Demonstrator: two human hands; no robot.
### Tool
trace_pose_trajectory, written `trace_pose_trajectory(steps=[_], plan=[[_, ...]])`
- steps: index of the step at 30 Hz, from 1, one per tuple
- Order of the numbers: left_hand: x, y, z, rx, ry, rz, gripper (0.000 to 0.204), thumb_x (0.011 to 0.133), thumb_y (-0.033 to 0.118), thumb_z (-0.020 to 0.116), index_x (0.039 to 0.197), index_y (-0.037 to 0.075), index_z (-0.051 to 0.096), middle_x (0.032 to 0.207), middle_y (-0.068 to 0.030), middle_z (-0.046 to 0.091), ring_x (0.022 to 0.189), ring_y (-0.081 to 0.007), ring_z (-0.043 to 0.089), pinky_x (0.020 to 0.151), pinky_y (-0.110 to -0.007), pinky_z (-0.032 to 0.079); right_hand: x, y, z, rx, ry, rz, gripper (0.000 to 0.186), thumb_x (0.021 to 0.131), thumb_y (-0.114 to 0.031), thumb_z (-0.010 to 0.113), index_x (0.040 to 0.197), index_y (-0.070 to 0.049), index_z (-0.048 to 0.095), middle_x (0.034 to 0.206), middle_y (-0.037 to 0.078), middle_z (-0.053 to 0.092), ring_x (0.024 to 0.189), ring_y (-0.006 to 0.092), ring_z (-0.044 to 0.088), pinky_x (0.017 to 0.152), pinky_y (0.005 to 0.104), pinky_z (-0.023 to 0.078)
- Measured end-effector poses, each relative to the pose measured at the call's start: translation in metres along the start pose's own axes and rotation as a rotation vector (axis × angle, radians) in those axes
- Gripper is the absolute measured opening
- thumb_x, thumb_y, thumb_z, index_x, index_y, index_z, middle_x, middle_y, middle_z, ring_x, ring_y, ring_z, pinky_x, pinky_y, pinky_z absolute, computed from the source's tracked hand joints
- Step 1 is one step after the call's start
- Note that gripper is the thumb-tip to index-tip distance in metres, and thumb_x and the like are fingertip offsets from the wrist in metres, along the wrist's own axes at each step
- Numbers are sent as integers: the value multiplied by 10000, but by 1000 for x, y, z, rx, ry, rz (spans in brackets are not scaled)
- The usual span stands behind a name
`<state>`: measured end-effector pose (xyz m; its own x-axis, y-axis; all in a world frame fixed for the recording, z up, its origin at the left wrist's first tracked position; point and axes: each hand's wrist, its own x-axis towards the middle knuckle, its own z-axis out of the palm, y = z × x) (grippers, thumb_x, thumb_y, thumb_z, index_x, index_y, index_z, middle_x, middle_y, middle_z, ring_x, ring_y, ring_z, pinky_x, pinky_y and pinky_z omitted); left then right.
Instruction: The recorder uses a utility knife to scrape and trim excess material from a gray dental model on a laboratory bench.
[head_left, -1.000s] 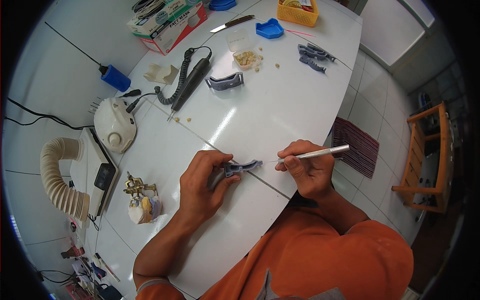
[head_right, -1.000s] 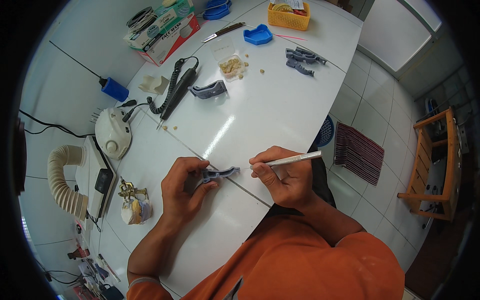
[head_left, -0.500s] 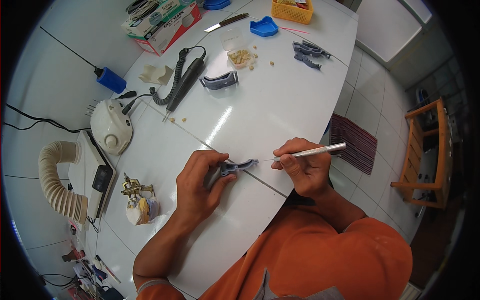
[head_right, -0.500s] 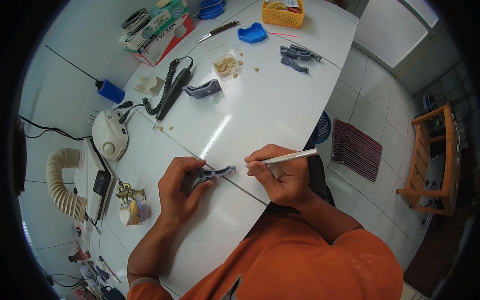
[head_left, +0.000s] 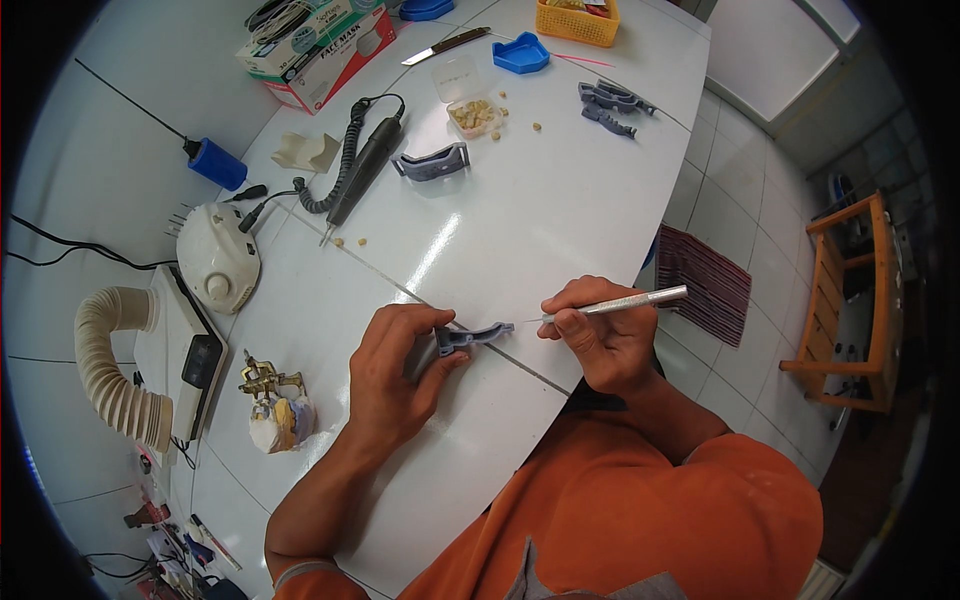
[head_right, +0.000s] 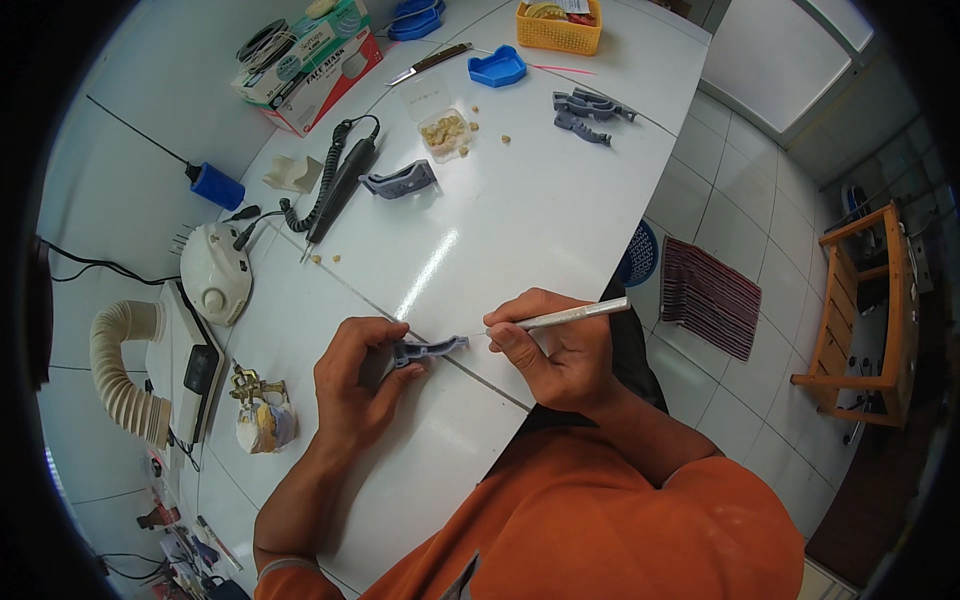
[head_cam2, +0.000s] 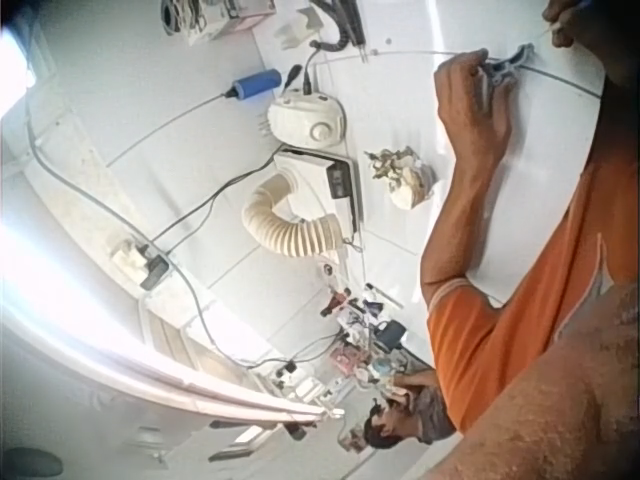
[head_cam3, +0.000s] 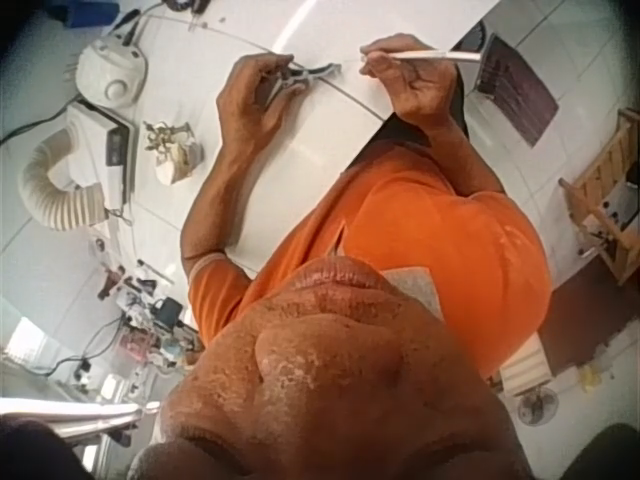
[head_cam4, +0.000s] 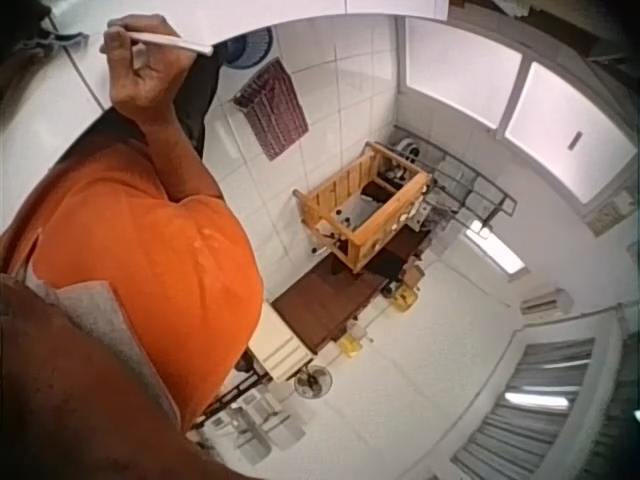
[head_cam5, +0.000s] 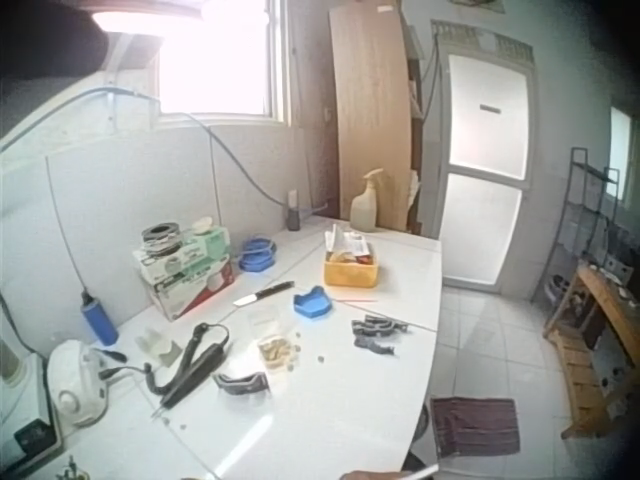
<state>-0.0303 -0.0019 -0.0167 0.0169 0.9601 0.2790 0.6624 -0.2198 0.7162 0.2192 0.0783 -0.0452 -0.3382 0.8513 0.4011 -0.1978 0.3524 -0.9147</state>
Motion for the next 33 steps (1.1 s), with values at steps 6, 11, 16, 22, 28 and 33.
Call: trace_pose_trajectory(steps=[6, 11, 16, 22, 28, 33], plan=[[0, 0, 1, -1, 9, 9, 465, 770, -39, 927, 1189, 15, 733, 1109, -126, 744, 992, -254, 730, 886, -355, 579, -1, 2, 0, -11, 7, 2, 130, 1063, -74, 749, 1058, 55, 756, 883, 129, 773, 758, 168, 773, 663, 278, 591], [1, 0, 1, -1, 11, 18, 463, 767, -39, 929, 1185, 16, 737, 1104, -127, 746, 992, -257, 728, 881, -356, 580, 0, 1, 0, -12, 3, -12, 133, 1063, -76, 750, 1053, 56, 757, 885, 127, 775, 756, 167, 773, 664, 275, 595], [0, 0, 1, 17, 8, 19, 472, 765, -36, 931, 1192, 17, 738, 1109, -127, 748, 1004, -261, 731, 884, -358, 584, -2, 1, 0, 10, 3, -9, 133, 1062, -69, 750, 1061, 63, 755, 892, 134, 769, 764, 167, 771, 662, 274, 587], [1, -1, 1, 21, -3, 25, 475, 765, -32, 932, 1196, 18, 739, 1123, -127, 752, 1018, -266, 734, 891, -362, 593, -2, 2, -1, 7, 8, -10, 132, 1065, -66, 744, 1064, 66, 754, 898, 134, 769, 761, 164, 766, 657, 275, 580], [0, -2, 1, 29, -4, 39, 474, 763, -28, 934, 1193, 17, 738, 1124, -126, 752, 1013, -265, 732, 887, -363, 594, -2, 3, -2, -16, 0, -22, 143, 1069, -80, 744, 1065, 63, 755, 897, 128, 772, 765, 168, 773, 656, 276, 579], [0, -2, 1, 15, -1, 40, 469, 764, -31, 931, 1190, 15, 738, 1121, -127, 752, 1009, -267, 731, 884, -362, 593, -2, 1, -1, -18, 6, -16, 138, 1067, -76, 746, 1068, 61, 756, 884, 125, 771, 764, 165, 772, 658, 275, 580]])
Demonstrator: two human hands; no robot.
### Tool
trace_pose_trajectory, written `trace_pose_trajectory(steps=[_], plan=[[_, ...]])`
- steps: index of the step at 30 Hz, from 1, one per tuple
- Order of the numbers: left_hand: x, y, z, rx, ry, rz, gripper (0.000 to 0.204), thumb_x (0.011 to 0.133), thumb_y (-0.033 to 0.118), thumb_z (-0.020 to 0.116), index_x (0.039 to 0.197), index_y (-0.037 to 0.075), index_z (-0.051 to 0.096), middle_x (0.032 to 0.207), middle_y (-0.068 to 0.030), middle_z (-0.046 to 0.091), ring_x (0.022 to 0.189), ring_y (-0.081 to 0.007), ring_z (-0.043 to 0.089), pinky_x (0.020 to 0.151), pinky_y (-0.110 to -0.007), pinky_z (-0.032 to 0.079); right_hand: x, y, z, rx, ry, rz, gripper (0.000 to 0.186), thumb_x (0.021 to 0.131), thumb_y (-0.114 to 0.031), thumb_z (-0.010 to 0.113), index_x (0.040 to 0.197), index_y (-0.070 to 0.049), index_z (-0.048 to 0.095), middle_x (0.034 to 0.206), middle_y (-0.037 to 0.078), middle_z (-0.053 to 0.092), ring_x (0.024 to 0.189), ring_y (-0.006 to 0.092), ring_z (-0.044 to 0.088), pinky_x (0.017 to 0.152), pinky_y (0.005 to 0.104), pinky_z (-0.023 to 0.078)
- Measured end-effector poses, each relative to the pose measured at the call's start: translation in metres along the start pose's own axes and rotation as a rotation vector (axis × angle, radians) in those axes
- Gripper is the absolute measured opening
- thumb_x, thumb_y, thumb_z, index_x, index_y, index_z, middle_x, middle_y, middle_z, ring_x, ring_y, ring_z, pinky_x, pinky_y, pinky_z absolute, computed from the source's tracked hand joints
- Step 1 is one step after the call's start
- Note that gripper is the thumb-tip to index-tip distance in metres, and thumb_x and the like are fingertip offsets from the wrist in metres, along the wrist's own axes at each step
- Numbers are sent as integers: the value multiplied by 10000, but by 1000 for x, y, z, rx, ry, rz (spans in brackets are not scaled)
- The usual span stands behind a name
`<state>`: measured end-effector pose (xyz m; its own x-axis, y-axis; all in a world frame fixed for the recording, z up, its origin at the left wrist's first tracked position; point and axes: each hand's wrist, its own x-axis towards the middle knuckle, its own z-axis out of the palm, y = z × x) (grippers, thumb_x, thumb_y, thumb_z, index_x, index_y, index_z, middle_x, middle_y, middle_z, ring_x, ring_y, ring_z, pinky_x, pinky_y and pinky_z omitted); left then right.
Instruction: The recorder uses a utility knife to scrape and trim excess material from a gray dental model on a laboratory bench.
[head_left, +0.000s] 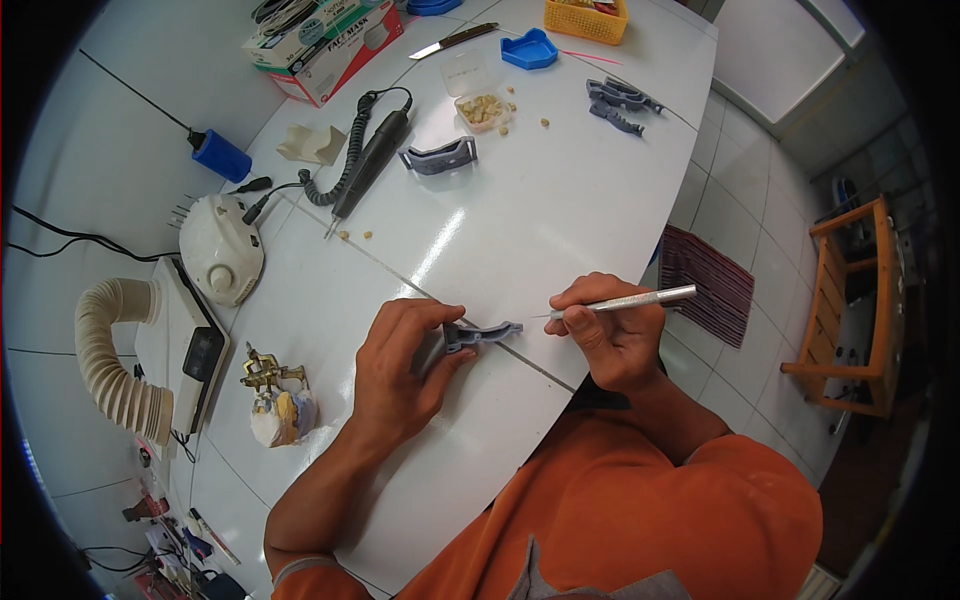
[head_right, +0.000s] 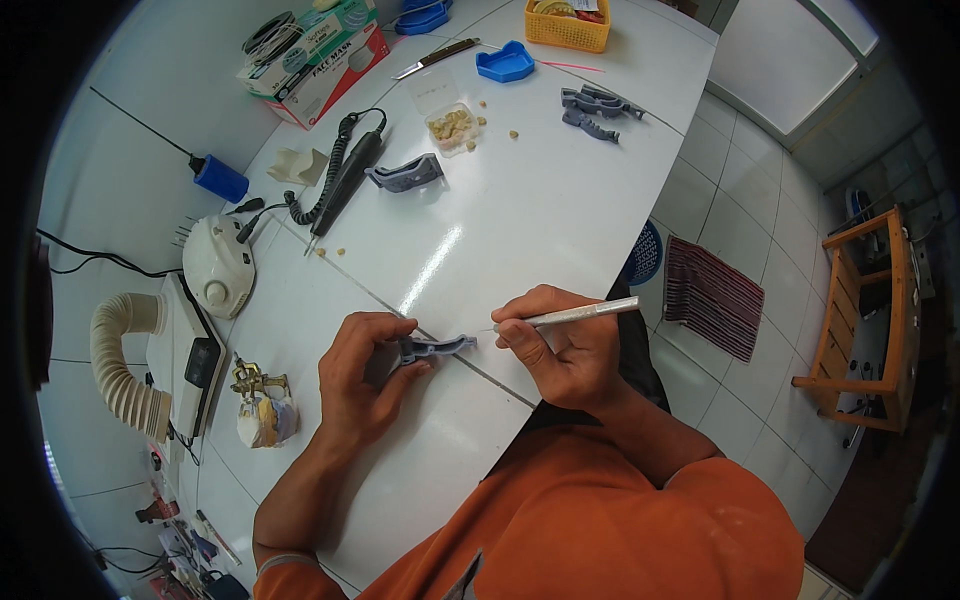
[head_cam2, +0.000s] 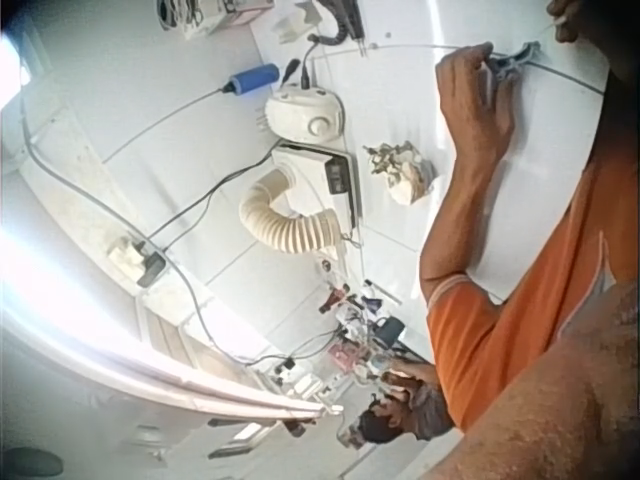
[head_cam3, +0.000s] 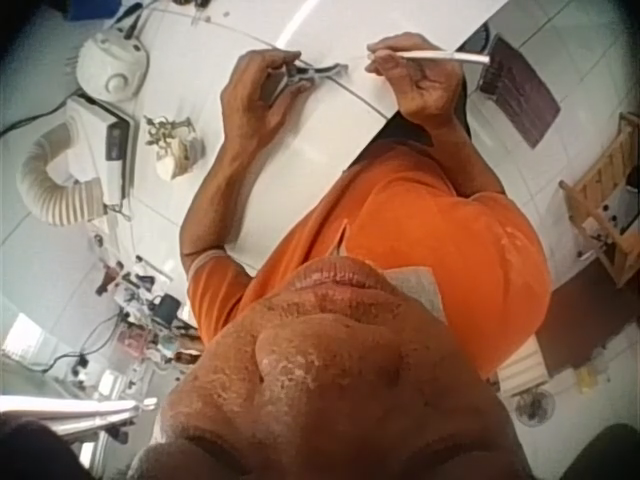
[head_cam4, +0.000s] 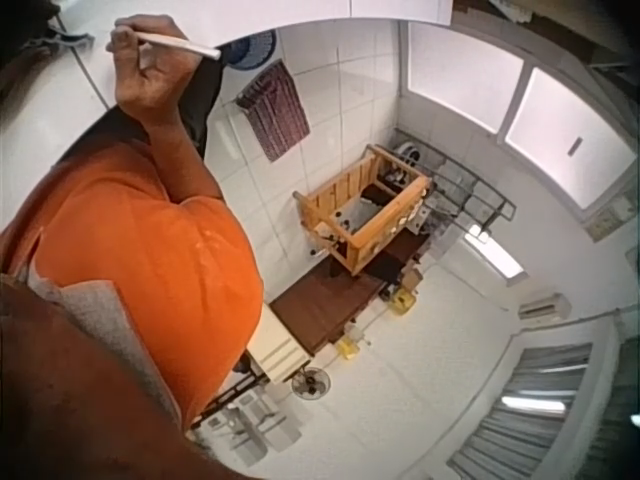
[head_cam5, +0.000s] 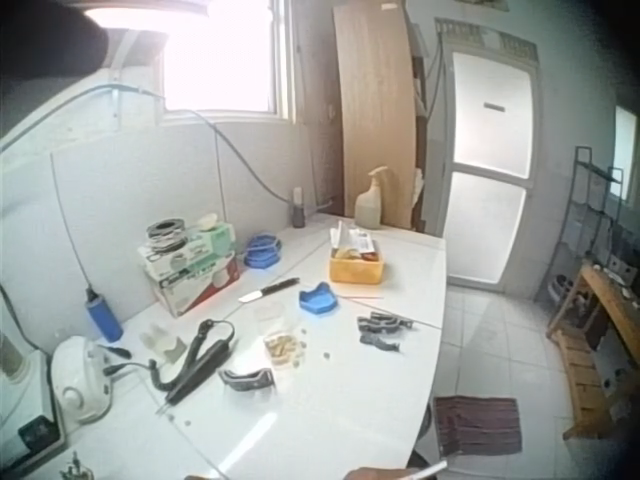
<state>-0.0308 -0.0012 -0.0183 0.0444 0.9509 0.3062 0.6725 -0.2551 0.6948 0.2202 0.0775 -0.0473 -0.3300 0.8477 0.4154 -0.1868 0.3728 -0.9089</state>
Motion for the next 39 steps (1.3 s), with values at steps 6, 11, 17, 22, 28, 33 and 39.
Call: trace_pose_trajectory(steps=[6, 11, 17, 22, 28, 33, 39], plan=[[0, 1, -1, 9, -7, 9, 466, 768, -33, 928, 1191, 16, 739, 1122, -128, 752, 1013, -269, 732, 887, -362, 594, -1, 0, -1, 10, -2, 5, 122, 1064, -63, 744, 1065, 59, 755, 872, 124, 772, 764, 158, 766, 667, 270, 582], [0, 2, -1, -1, -10, -2, 468, 769, -33, 927, 1194, 17, 738, 1124, -132, 752, 1015, -271, 732, 890, -364, 596, 0, -1, 0, 2, 0, 5, 116, 1063, -60, 744, 1064, 56, 753, 864, 124, 772, 758, 155, 761, 667, 273, 579], [0, 1, -1, 4, -8, 9, 468, 769, -31, 927, 1194, 19, 738, 1126, -134, 751, 1021, -273, 733, 891, -366, 598, 0, 0, 0, 23, -2, -9, 119, 1065, -61, 742, 1062, 58, 752, 871, 128, 772, 762, 156, 757, 672, 278, 577], [0, 0, -1, 14, -9, 22, 465, 769, -31, 926, 1190, 21, 737, 1131, -129, 753, 1026, -275, 734, 891, -366, 598, -1, -1, 1, 21, 3, -1, 122, 1063, -61, 745, 1069, 60, 755, 878, 127, 773, 760, 158, 759, 671, 278, 578], [0, 1, -1, 16, -7, 13, 469, 766, -37, 926, 1191, 25, 737, 1131, -128, 752, 1018, -267, 740, 888, -359, 606, -1, -1, 0, 4, 3, -1, 120, 1064, -59, 742, 1065, 61, 755, 877, 127, 774, 763, 160, 763, 669, 275, 583], [0, -1, 1, 5, -5, 10, 464, 767, -45, 924, 1187, 29, 742, 1137, -126, 744, 1002, -253, 745, 873, -351, 610, 0, 0, 0, 9, 6, 0, 122, 1064, -61, 744, 1066, 61, 756, 874, 126, 774, 767, 160, 765, 672, 276, 586], [-1, -1, -1, 8, -9, 22, 440, 788, -8, 933, 1183, 25, 741, 1136, -121, 742, 1007, -252, 745, 860, -349, 606, 0, 1, -1, -2, -20, -27, 126, 1066, -68, 744, 1087, 55, 762, 877, 128, 775, 767, 159, 768, 670, 268, 585]])
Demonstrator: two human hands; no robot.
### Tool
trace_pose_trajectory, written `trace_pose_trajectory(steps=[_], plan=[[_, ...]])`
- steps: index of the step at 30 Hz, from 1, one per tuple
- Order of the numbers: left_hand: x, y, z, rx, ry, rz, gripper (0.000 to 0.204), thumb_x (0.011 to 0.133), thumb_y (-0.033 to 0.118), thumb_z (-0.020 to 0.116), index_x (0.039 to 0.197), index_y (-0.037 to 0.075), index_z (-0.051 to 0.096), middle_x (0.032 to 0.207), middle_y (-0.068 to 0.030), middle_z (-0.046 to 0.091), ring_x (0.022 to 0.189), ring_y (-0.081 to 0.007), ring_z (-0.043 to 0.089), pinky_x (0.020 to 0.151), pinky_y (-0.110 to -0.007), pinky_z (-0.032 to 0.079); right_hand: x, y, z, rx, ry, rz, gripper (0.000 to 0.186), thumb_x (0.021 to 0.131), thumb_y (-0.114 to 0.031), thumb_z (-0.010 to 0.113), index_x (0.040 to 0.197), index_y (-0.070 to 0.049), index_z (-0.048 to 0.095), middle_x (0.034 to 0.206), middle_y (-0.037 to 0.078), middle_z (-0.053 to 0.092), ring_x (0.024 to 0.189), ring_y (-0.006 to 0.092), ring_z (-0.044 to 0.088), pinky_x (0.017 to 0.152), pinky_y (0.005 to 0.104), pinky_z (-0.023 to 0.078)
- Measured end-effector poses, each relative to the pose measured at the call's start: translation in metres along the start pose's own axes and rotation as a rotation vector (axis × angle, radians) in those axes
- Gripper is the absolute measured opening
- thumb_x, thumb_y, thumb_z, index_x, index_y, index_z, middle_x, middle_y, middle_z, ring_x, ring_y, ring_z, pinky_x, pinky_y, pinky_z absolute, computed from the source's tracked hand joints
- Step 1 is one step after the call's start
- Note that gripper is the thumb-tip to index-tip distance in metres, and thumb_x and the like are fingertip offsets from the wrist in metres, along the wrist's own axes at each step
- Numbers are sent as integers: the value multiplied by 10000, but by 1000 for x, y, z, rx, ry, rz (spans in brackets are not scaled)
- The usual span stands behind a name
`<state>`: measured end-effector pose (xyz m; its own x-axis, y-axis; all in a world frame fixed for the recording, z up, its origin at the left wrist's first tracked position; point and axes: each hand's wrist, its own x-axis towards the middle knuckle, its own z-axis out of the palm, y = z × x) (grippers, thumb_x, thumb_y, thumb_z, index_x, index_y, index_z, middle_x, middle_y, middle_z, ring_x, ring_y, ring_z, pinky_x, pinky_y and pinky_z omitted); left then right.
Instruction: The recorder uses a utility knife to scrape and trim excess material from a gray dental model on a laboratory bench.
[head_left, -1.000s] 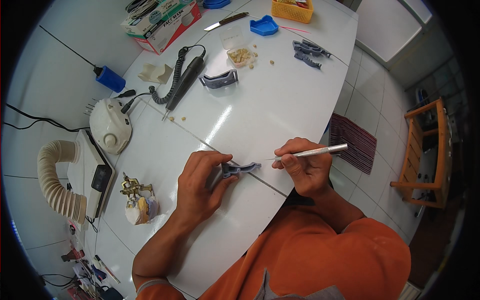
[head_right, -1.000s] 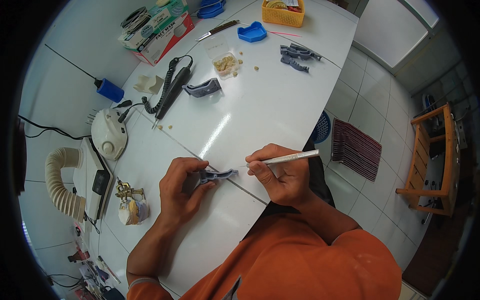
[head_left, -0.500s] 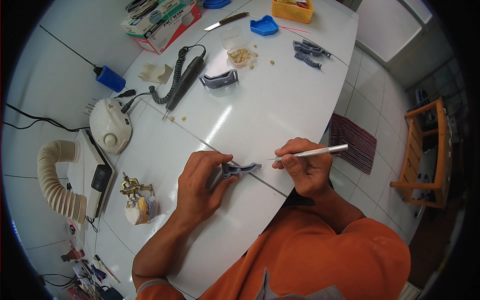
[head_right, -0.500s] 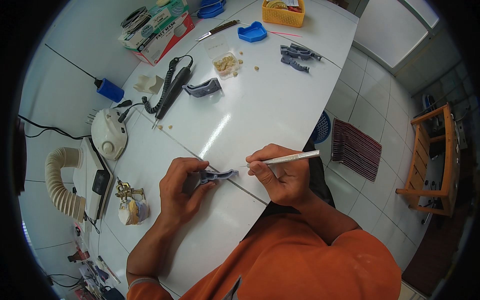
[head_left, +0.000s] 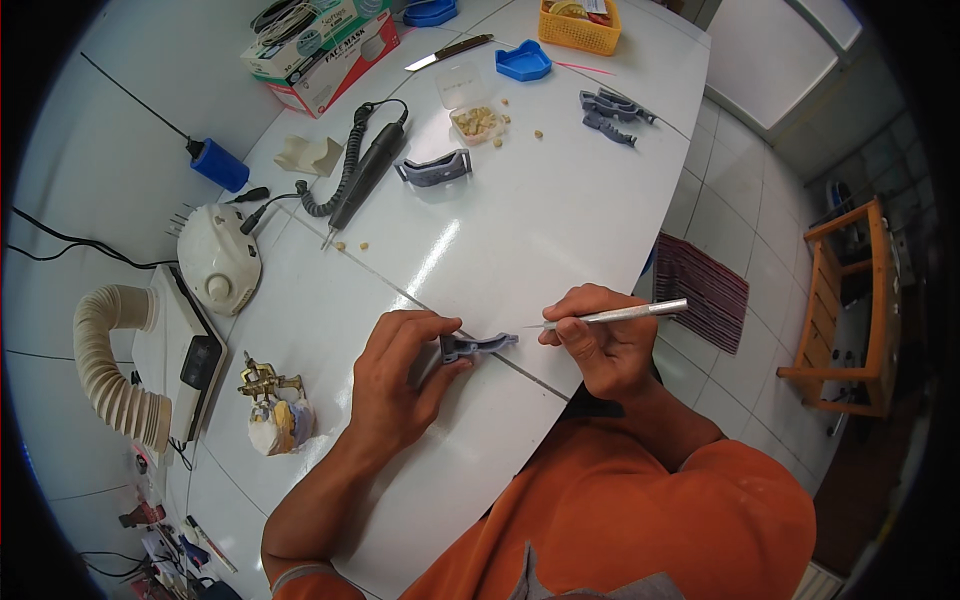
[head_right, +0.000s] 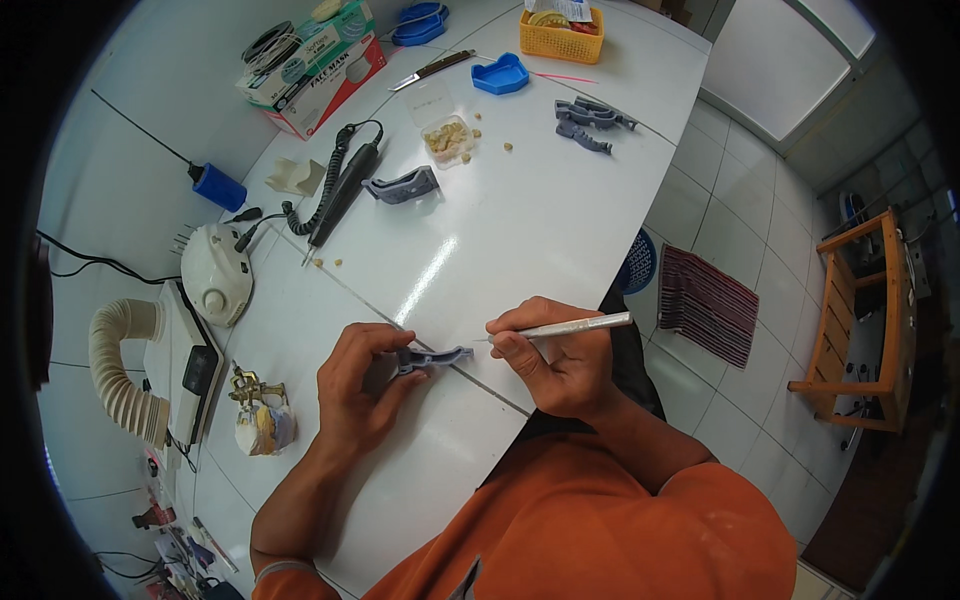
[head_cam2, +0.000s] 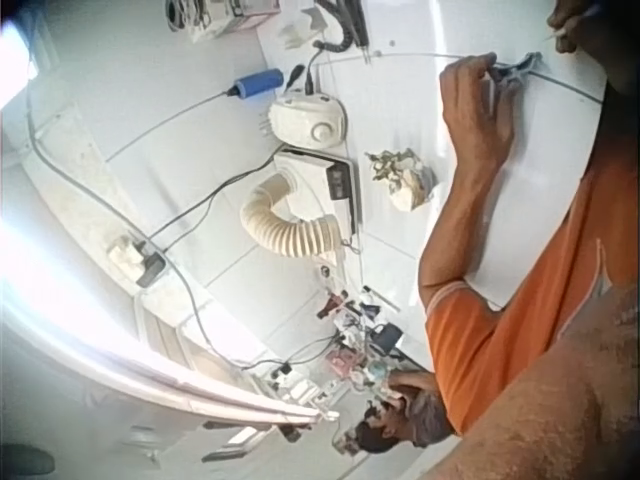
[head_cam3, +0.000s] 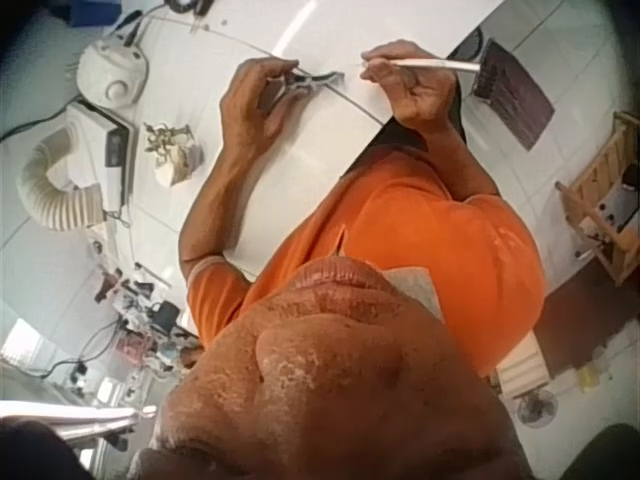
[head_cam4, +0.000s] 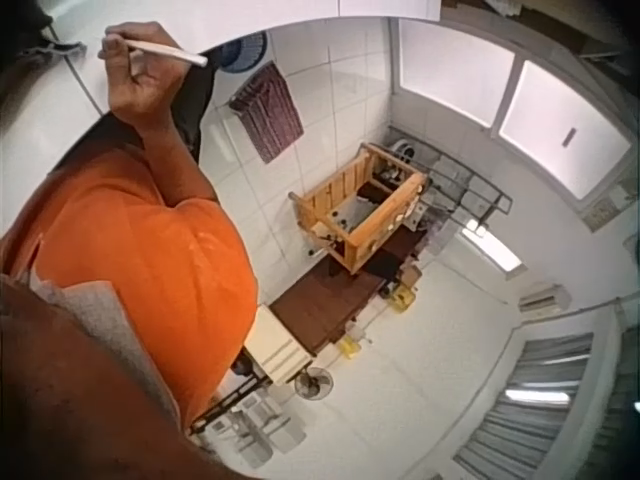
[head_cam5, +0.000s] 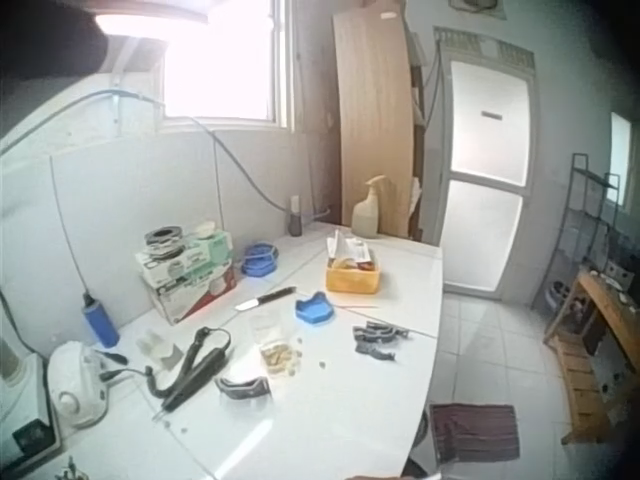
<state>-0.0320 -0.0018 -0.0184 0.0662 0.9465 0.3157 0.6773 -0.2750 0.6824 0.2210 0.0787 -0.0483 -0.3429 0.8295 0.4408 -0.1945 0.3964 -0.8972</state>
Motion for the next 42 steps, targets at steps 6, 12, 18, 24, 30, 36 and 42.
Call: trace_pose_trajectory(steps=[6, 12, 18, 24, 30, 36, 42], plan=[[-1, 1, -1, -31, -1, 4, 429, 811, 86, 959, 1172, 32, 735, 1115, -110, 735, 963, -226, 722, 801, -337, 592, 8, -3, 0, -80, -68, -48, 187, 1086, -80, 702, 1254, -14, 753, 915, 146, 783, 821, 201, 795, 748, 313, 631], [-2, 2, 3, -106, 15, 42, 423, 812, 42, 952, 1166, 46, 721, 1151, -114, 698, 902, -182, 709, 737, -309, 586, 21, -4, 4, -304, -151, -75, 163, 1019, -118, 785, 1152, -25, 773, 1021, 151, 793, 1035, 308, 783, 906, 397, 615], [-9, -4, 5, -86, 61, 147, 411, 798, -57, 925, 1131, 57, 711, 1232, -160, 657, 970, -230, 747, 802, -344, 642, 24, -5, 8, -323, -318, -154, 147, 964, -182, 857, 1051, -76, 804, 943, 81, 786, 928, 264, 724, 983, 394, 499], [-8, -2, 2, -66, -4, 170, 453, 770, -46, 940, 1152, 64, 722, 1276, -170, 635, 1157, -285, 719, 895, -380, 651, 24, -13, 6, -281, -306, -109, 176, 906, -137, 892, 1044, -83, 798, 924, 77, 778, 889, 259, 710, 924, 412, 510], [-4, 6, 4, -89, 0, 117, 522, 782, -22, 921, 1257, 69, 724, 1376, -180, 593, 1280, -329, 661, 1025, -430, 616, 40, -4, -19, -563, -180, -195, 230, 857, -112, 904, 1065, -95, 809, 938, 70, 795, 922, 273, 715, 934, 413, 508], [-3, 7, 3, -44, 18, 89, 496, 813, -52, 875, 1267, 63, 713, 1357, -177, 618, 1262, -336, 676, 1038, -435, 609, 55, 8, -40, -765, -140, -163, 237, 846, -134, 918, 1056, -96, 813, 967, 59, 811, 963, 269, 721, 967, 412, 499], [-4, 10, 1, -49, 10, 81, 468, 832, -52, 860, 1263, 55, 713, 1328, -170, 646, 1245, -339, 691, 1041, -434, 597, 95, 3, -91, -921, 208, -171, 285, 950, -318, 885, 976, -50, 790, 915, 83, 795, 867, 277, 718, 806, 431, 578]])
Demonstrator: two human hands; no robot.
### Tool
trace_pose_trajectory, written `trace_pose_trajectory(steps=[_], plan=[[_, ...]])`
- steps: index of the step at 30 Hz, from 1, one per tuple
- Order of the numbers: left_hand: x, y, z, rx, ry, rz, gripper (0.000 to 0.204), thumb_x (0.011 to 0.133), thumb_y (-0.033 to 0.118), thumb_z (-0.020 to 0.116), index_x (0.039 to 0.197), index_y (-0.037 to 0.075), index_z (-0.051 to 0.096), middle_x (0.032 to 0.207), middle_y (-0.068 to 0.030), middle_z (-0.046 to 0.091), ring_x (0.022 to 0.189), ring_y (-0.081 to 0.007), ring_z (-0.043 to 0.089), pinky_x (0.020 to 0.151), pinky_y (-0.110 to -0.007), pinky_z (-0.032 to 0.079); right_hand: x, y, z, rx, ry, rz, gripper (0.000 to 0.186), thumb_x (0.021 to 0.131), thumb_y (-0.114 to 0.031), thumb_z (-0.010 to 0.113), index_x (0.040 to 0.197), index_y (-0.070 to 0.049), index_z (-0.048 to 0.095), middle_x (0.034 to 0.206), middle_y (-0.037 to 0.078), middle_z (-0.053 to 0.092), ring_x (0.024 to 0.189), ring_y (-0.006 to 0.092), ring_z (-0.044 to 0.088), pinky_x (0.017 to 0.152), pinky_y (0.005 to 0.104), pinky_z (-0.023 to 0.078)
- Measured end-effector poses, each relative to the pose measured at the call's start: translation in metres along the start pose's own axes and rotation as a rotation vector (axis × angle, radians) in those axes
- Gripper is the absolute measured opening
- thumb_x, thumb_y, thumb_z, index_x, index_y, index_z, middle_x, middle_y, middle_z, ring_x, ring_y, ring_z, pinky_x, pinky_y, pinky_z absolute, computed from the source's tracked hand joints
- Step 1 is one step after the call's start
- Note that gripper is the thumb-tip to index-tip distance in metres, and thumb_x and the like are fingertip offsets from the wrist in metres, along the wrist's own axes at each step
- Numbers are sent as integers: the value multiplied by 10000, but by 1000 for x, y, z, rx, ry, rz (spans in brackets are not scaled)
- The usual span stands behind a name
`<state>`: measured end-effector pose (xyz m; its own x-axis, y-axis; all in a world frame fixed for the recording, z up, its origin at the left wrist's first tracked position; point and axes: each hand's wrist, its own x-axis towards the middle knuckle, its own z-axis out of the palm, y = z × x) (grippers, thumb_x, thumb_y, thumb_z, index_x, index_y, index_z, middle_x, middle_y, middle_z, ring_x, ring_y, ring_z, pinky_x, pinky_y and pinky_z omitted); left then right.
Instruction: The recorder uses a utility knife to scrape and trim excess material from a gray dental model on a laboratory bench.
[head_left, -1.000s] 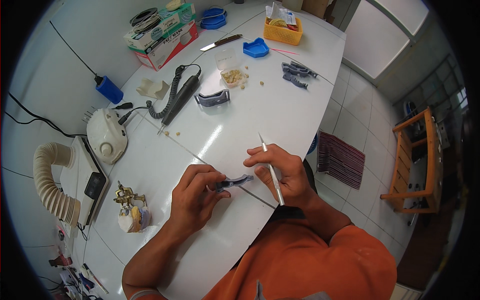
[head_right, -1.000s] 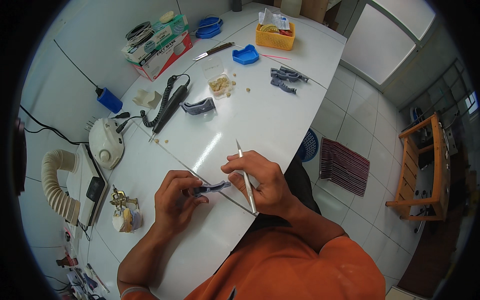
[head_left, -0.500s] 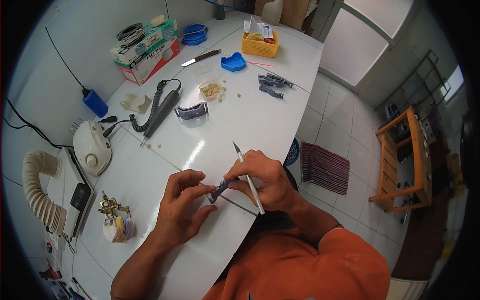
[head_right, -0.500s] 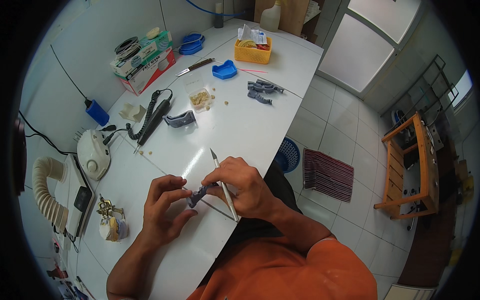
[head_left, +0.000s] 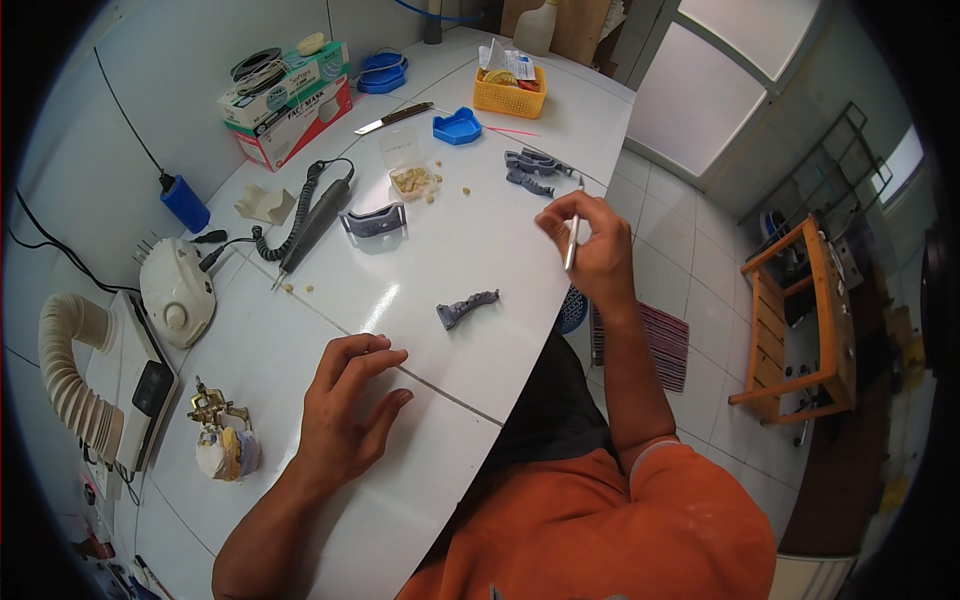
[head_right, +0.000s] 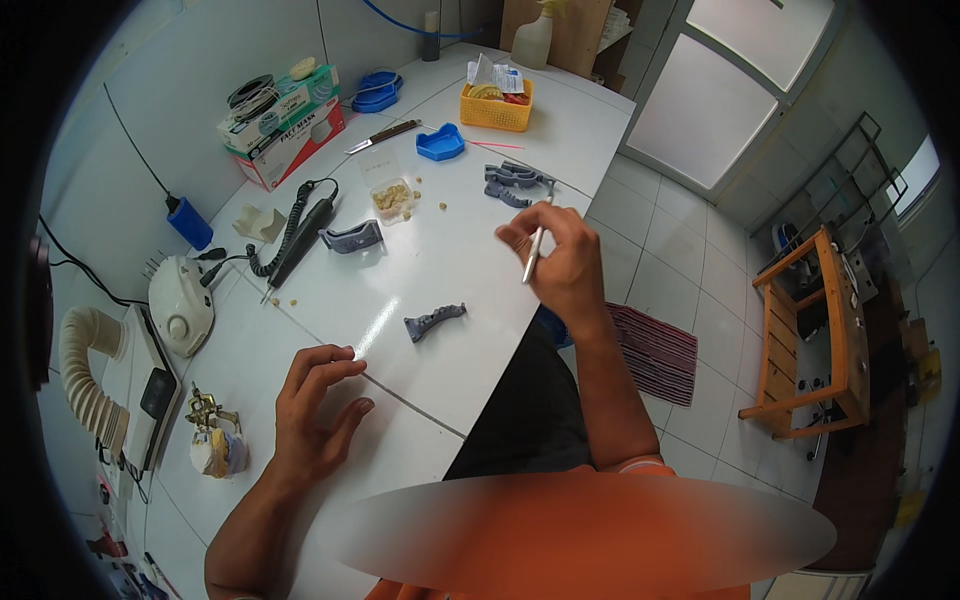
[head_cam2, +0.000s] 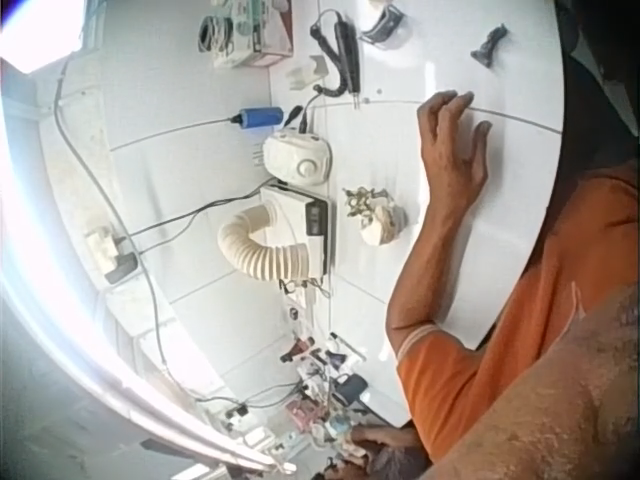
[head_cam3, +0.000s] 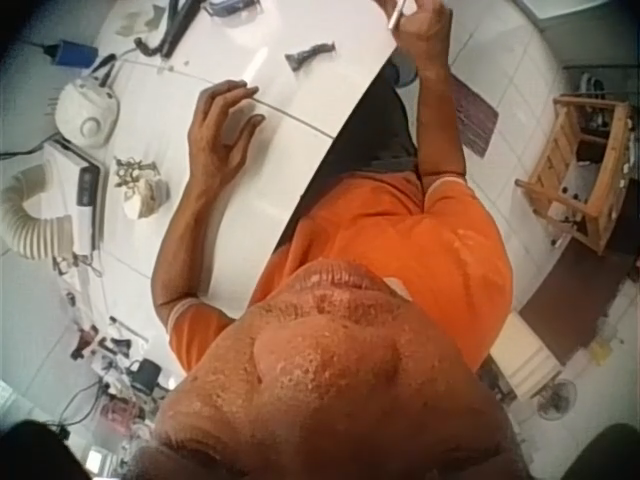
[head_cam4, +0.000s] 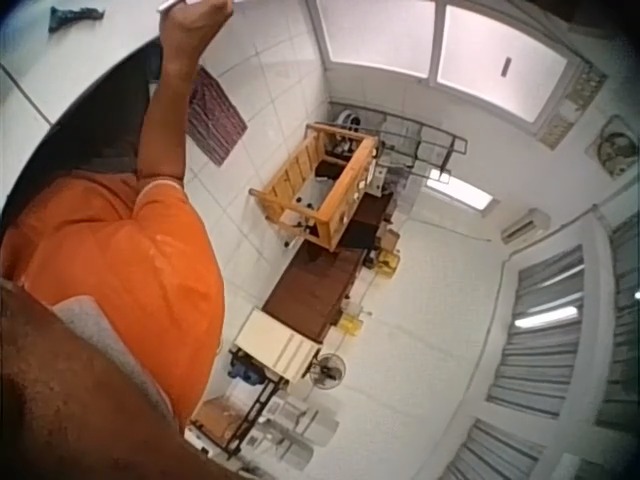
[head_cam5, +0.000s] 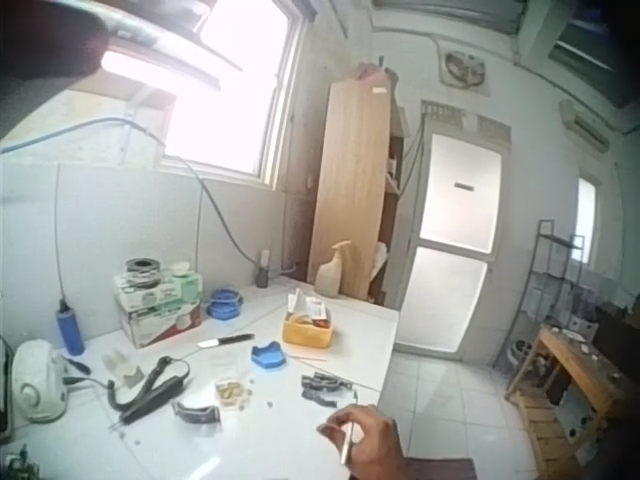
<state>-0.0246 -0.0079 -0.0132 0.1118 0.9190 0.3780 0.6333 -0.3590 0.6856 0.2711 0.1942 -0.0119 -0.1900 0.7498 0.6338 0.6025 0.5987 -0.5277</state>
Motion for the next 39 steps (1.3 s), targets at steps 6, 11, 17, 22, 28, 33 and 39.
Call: trace_pose_trajectory(steps=[6, 11, 17, 22, 28, 33, 39], plan=[[2, -3, 2, -36, -12, -5, 450, 842, -60, 847, 1257, 56, 718, 1311, -159, 661, 1242, -336, 700, 1045, -429, 595, 29, 46, -24, -661, 188, 1, 245, 1092, -268, 705, 1153, -44, 784, 1164, 153, 720, 855, 296, 717, 839, 450, 588], [0, -4, 2, -28, -3, 4, 438, 842, -64, 844, 1246, 55, 724, 1303, -157, 667, 1244, -334, 703, 1041, -426, 600, 51, 42, -12, -320, -204, -14, 267, 1001, -18, 659, 1243, -30, 771, 1247, 139, 693, 1047, 303, 736, 1018, 482, 598], [2, -3, 2, -31, -10, -7, 431, 842, -71, 841, 1237, 57, 728, 1293, -151, 671, 1240, -332, 707, 1041, -428, 603, 60, 47, 22, -466, -295, -3, 185, 935, -70, 793, 1112, -93, 843, 1109, 80, 768, 1091, 267, 734, 953, 415, 602], [1, -5, 2, -43, -18, 7, 432, 840, -71, 843, 1235, 61, 730, 1286, -145, 673, 1236, -327, 711, 1031, -429, 605, 46, 30, 19, -403, -350, 17, 124, 927, -107, 831, 1044, -92, 871, 1046, 102, 808, 1022, 268, 744, 914, 394, 606], [-3, -7, 0, -6, 20, 29, 498, 833, -46, 868, 1295, 43, 703, 1279, -167, 670, 1181, -313, 721, 969, -416, 618, 2, -31, -22, 651, -653, 344, 260, 1026, -160, 807, 1165, 58, 775, 910, 68, 746, 778, 110, 664, 712, 269, 537], [-4, 0, 5, -137, 163, 82, 637, 827, 48, 955, 1402, 70, 682, 1286, -149, 665, 1064, -218, 738, 825, -379, 641, -23, -80, -22, 908, -1104, 374, 303, 1065, -206, 773, 1188, 70, 757, 821, 21, 693, 661, 49, 568, 586, 222, 462], [-5, 8, 2, -191, -7, 158, 620, 841, 71, 954, 1410, 72, 706, 1253, -119, 676, 970, -190, 768, 764, -319, 652, -19, -86, -15, 907, -1093, 429, 169, 1070, -98, 732, 1164, 34, 779, 848, 34, 721, 671, 49, 571, 585, 234, 449]])
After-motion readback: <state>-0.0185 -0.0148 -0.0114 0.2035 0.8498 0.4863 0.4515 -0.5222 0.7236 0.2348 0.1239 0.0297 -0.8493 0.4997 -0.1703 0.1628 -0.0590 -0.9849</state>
